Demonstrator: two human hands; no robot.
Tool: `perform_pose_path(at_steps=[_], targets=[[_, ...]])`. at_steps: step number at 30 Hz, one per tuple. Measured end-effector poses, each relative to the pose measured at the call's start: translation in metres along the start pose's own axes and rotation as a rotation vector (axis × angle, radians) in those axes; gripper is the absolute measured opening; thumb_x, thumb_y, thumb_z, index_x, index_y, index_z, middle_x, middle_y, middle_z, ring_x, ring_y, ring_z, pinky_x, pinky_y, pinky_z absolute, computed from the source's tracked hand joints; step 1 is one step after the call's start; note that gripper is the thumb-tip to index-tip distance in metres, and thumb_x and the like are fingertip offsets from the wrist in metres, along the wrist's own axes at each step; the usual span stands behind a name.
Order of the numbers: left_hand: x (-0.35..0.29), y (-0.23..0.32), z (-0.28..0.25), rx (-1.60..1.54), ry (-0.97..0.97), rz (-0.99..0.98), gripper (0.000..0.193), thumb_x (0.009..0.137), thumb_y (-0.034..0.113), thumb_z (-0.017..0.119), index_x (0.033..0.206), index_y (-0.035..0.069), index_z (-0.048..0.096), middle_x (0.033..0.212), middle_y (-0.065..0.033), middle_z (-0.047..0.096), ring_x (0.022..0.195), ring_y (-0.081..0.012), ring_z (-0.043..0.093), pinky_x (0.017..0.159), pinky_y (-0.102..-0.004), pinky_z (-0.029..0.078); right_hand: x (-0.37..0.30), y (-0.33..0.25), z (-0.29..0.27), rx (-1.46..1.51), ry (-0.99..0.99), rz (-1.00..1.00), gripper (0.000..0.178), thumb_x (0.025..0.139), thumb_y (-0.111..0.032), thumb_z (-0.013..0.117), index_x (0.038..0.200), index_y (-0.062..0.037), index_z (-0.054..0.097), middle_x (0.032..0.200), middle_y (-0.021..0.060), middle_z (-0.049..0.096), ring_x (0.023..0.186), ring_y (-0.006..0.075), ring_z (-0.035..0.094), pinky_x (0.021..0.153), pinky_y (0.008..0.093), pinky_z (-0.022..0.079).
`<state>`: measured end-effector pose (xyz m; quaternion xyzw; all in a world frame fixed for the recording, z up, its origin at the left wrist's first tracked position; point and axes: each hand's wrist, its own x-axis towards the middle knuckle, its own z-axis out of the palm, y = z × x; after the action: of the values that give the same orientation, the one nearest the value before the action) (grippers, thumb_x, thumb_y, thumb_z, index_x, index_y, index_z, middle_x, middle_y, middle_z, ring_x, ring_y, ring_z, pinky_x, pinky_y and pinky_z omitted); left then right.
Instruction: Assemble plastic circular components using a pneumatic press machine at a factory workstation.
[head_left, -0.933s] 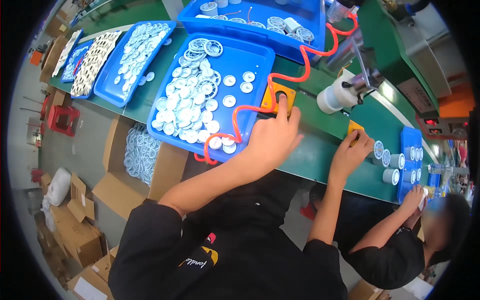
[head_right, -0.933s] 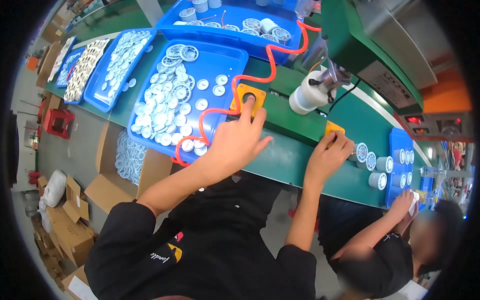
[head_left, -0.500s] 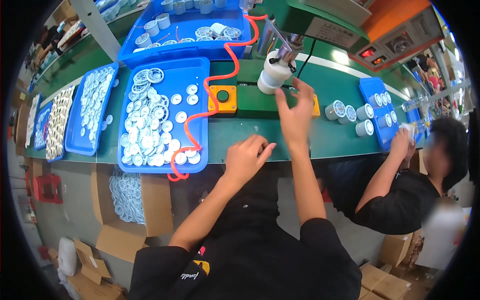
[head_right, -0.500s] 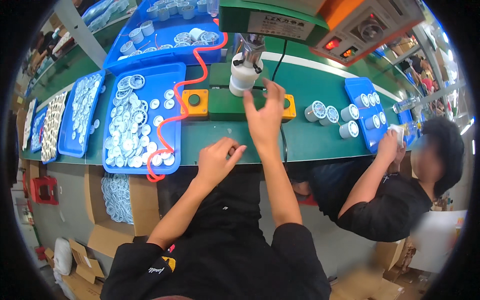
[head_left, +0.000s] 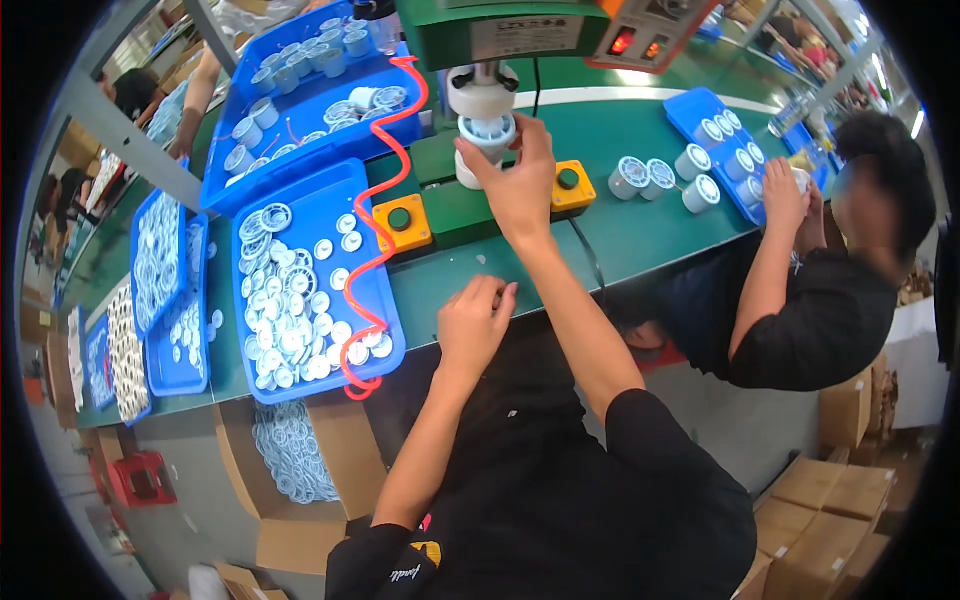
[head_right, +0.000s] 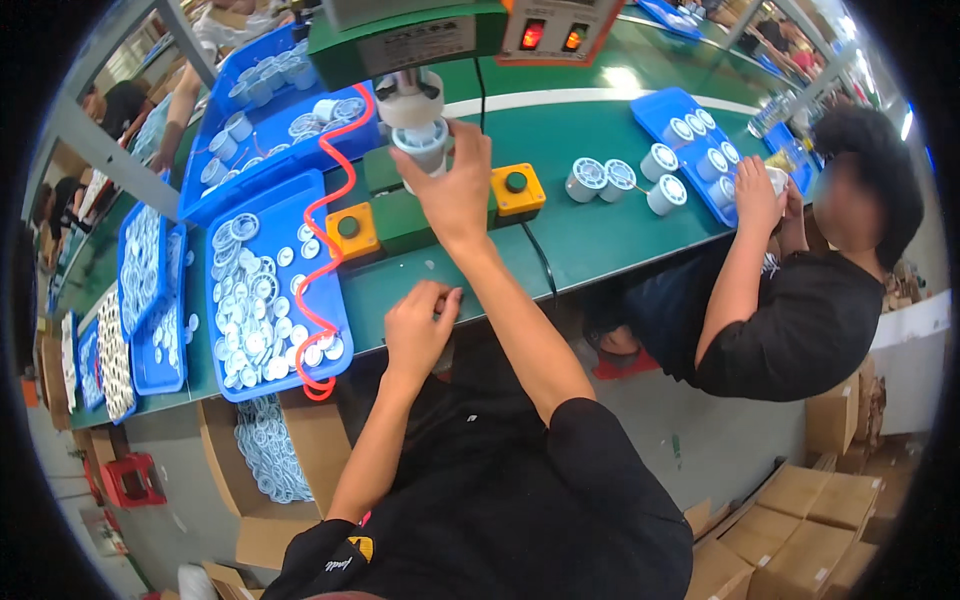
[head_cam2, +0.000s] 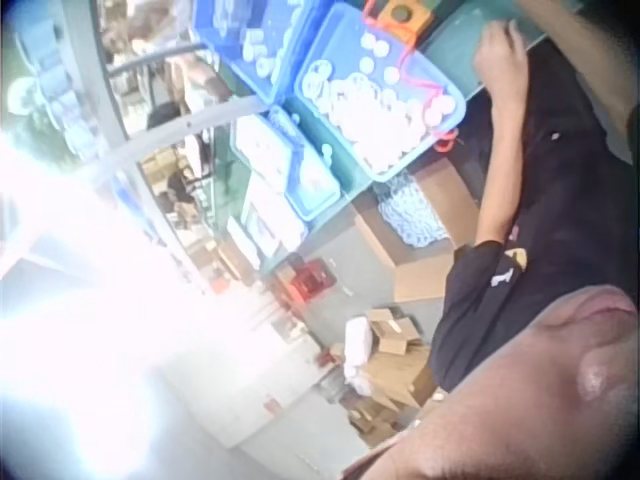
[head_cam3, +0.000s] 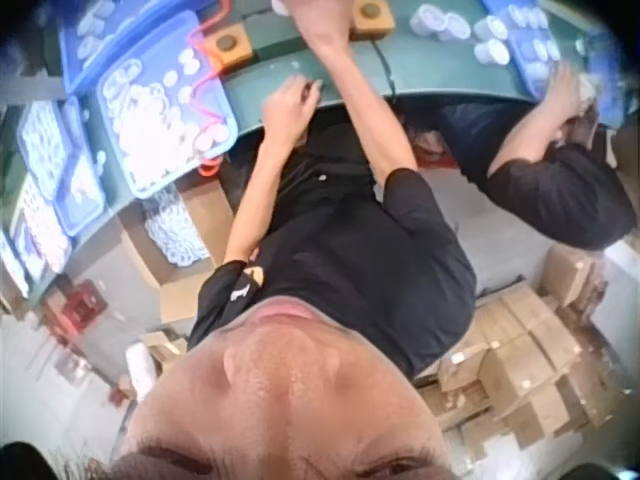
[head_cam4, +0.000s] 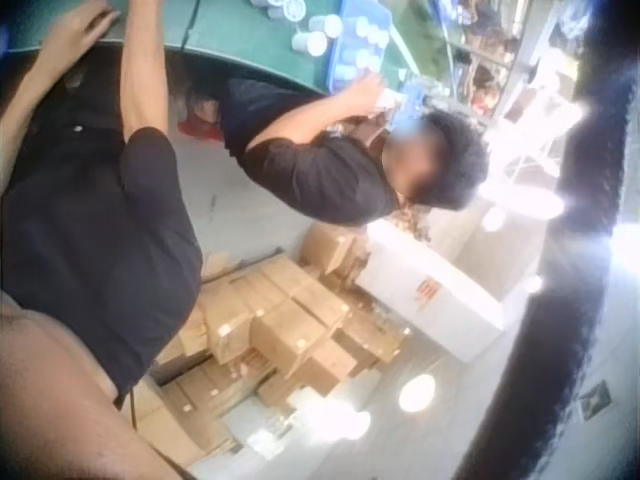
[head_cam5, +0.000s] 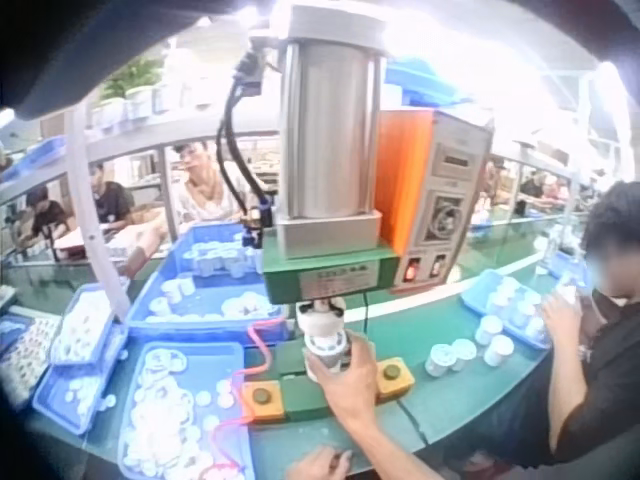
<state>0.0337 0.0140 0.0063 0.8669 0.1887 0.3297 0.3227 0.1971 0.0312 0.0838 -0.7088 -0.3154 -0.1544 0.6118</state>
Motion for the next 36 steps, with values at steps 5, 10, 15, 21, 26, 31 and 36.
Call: perform_pose_path(at_steps=[5, 10, 15, 21, 26, 31, 36], targets=[[0.003, 0.002, -0.001, -0.008, -0.05, 0.006, 0.016, 0.093, 0.017, 0.08, 0.086, 0.007, 0.069, 0.079, -0.0075, 0.067, 0.067, -0.0282, 0.069, 0.061, -0.0403, 0.053, -0.021, 0.017, -0.046, -0.053, 0.026, -0.033, 0.057, 0.078, -0.024, 0.093, 0.121, 0.0008, 0.064, 0.113, 0.0167, 0.063, 0.104, 0.0356, 0.057, 0.092, 0.0463, 0.048], [0.002, 0.005, -0.004, -0.084, -0.022, -0.023, 0.015, 0.093, 0.016, 0.08, 0.086, 0.008, 0.07, 0.078, -0.0065, 0.067, 0.066, -0.0259, 0.069, 0.06, -0.0398, 0.053, -0.033, 0.101, -0.169, -0.301, 0.449, 0.19, 0.059, 0.087, -0.029, 0.091, 0.127, 0.0016, 0.061, 0.12, 0.0168, 0.061, 0.108, 0.0296, 0.06, 0.092, 0.0414, 0.049], [-0.003, 0.003, -0.001, 0.025, -0.014, 0.016, 0.015, 0.092, 0.017, 0.08, 0.085, 0.008, 0.07, 0.078, -0.0053, 0.067, 0.066, -0.0261, 0.069, 0.061, -0.0398, 0.053, -0.018, 0.185, -0.233, -0.687, 0.474, 0.239, 0.061, 0.085, -0.035, 0.09, 0.123, 0.0058, 0.066, 0.117, 0.0262, 0.065, 0.11, 0.0431, 0.063, 0.097, 0.0514, 0.049], [0.001, 0.007, 0.005, -0.02, -0.041, 0.044, 0.014, 0.092, 0.017, 0.08, 0.087, 0.009, 0.07, 0.078, -0.0046, 0.067, 0.066, -0.0269, 0.069, 0.062, -0.04, 0.053, 0.004, 0.203, -0.26, -0.763, 0.391, 0.307, 0.068, 0.086, -0.037, 0.09, 0.128, 0.0096, 0.063, 0.124, 0.0281, 0.06, 0.107, 0.0416, 0.062, 0.098, 0.0502, 0.05], [0.001, -0.003, -0.001, 0.035, -0.018, -0.016, 0.014, 0.092, 0.018, 0.081, 0.087, 0.009, 0.071, 0.081, -0.005, 0.069, 0.066, -0.0268, 0.069, 0.061, -0.0403, 0.054, -0.032, 0.134, -0.201, -0.568, 0.264, 0.088, 0.063, 0.093, -0.022, 0.082, 0.144, 0.0027, 0.055, 0.134, 0.0221, 0.053, 0.094, 0.0242, 0.06, 0.088, 0.0372, 0.052], [-0.007, -0.007, -0.003, 0.057, 0.0, 0.067, 0.018, 0.094, 0.022, 0.076, 0.088, 0.007, 0.071, 0.083, -0.0119, 0.068, 0.076, -0.0351, 0.07, 0.067, -0.0461, 0.056, 0.024, 0.107, -0.185, -0.878, -0.168, 0.002, 0.081, 0.092, -0.047, 0.081, 0.156, -0.008, 0.051, 0.156, 0.0327, 0.043, 0.144, 0.0512, 0.047, 0.114, 0.053, 0.047], [-0.01, -0.007, 0.012, 0.018, -0.036, 0.075, 0.02, 0.097, 0.027, 0.074, 0.091, 0.01, 0.068, 0.086, -0.0091, 0.065, 0.08, -0.0333, 0.069, 0.071, -0.0452, 0.056, 0.047, 0.172, -0.218, -0.859, -0.33, 0.244, 0.095, 0.088, -0.076, 0.07, 0.158, -0.0139, 0.055, 0.156, 0.0239, 0.055, 0.146, 0.0486, 0.041, 0.122, 0.0587, 0.035]])
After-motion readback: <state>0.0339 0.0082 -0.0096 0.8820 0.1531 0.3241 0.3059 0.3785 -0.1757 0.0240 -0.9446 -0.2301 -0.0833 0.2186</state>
